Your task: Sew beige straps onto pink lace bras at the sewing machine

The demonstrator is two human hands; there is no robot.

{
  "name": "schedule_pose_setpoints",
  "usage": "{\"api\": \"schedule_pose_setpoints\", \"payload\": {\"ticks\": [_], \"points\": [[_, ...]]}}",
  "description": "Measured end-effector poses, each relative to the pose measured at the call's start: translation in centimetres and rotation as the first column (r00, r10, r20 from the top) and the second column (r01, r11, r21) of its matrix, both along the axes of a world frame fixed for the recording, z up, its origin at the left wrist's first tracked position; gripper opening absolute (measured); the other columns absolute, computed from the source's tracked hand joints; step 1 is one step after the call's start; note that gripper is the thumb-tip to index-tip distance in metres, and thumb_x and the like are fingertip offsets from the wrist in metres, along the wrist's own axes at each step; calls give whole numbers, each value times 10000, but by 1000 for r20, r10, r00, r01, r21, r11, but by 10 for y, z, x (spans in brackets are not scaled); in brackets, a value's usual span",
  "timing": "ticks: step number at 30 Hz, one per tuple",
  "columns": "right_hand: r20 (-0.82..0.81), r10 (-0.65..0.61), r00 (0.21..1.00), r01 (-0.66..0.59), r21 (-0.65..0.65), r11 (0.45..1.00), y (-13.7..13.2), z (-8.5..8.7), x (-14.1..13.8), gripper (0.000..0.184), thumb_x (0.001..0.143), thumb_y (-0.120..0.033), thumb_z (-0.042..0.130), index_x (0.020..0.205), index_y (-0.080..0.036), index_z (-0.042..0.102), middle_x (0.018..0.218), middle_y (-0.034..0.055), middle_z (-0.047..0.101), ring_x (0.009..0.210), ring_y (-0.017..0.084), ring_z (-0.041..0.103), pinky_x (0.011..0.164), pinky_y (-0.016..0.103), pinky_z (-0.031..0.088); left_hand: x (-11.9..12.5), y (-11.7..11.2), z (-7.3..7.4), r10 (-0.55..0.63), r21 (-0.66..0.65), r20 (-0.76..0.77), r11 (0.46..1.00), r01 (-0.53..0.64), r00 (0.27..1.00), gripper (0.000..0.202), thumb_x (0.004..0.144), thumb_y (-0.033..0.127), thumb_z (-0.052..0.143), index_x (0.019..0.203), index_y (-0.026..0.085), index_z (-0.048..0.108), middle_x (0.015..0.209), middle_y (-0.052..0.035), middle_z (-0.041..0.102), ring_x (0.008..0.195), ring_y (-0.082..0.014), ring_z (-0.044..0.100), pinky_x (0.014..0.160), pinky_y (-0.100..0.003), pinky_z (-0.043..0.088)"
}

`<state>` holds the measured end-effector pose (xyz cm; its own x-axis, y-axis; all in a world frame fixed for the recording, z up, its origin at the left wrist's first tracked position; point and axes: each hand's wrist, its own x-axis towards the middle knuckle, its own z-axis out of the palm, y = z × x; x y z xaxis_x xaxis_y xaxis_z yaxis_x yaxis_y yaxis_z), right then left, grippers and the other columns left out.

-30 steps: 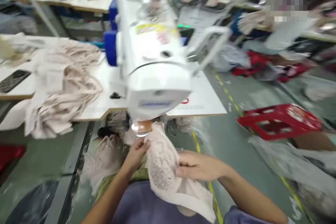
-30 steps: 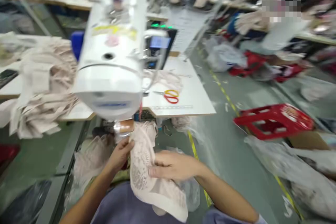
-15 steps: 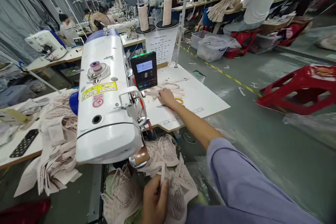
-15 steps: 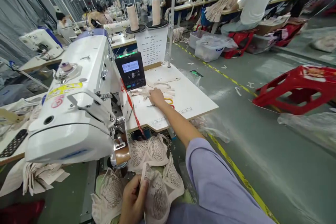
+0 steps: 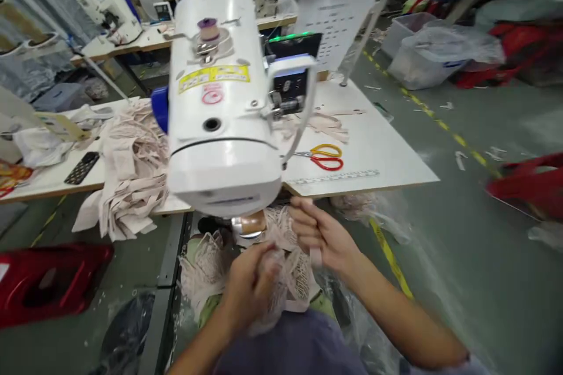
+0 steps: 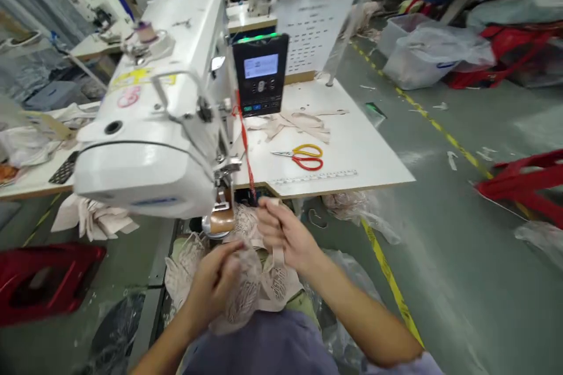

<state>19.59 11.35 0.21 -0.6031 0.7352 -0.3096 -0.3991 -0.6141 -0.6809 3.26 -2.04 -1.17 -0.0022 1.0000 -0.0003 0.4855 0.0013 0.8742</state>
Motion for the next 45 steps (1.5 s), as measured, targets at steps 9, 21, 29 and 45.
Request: {"api": "schedule_pose_setpoints", "payload": {"ticks": [9,21,29,45], "points": [[-16,-165,986,164,-83,983,-43,-9,-15,219,822,-432,713,919,-251,640,739,-24,475,535,74,397,500,175,465,8,-1,13,-158,-310,375,907,284,914,439,977,405,417,826,126,720,743,-51,717,643,-128,617,629,-212,464],[490,-85,867,-113,360,926,1,-22,-7,415,754,-540,744,910,-157,708,557,-33,538,453,77,421,413,214,297,-25,25,9,36,339,-311,938,75,950,377,968,165,413,1268,199,637,1090,-87,729,964,-190,688,813,-259,537],[537,285,794,-507,326,798,39,11,-19,311,718,-462,764,782,-173,669,633,4,636,592,130,598,572,261,501,-44,28,18,193,207,-559,974,-90,807,335,978,319,475,1222,232,688,922,-84,657,769,-181,665,650,-262,518],[479,-484,732,-288,862,418,38,-15,-58,126,825,-272,581,721,-202,570,768,27,538,704,162,513,631,284,438,-50,21,23,127,-103,5,987,-126,992,358,962,284,517,1294,215,634,1329,-51,660,1219,-206,624,1014,-289,505]]}}
